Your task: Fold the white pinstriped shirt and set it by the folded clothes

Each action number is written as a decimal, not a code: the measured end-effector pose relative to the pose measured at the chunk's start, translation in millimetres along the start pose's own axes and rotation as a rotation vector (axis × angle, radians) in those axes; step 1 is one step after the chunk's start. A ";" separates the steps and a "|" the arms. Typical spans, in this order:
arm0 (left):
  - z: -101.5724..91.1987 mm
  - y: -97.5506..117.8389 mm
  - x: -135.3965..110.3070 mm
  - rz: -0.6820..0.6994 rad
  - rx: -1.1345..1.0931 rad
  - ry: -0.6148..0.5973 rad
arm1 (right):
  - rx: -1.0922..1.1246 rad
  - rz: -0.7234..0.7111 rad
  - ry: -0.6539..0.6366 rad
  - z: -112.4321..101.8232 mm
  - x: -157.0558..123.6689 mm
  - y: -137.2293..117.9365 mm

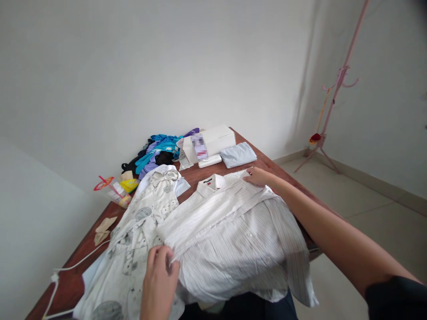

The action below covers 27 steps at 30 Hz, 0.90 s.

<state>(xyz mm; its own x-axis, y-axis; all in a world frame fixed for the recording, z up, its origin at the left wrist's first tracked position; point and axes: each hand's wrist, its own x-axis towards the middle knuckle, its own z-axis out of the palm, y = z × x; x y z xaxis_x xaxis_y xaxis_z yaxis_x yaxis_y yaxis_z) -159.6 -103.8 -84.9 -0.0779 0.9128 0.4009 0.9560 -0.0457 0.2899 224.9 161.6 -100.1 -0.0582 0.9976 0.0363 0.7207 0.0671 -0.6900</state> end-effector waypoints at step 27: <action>-22.8 -25.3 6.8 -0.382 -0.406 -0.231 | -0.097 -0.034 0.034 -0.5 -2.5 1.6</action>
<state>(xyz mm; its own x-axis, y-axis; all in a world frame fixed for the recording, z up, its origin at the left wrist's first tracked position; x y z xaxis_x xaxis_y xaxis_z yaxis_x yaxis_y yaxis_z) -190.8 -105.7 -69.7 -0.2879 0.9575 0.0174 0.6847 0.1931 0.7028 226.6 159.2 -101.0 -0.0618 0.9945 0.0842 0.7826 0.1006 -0.6144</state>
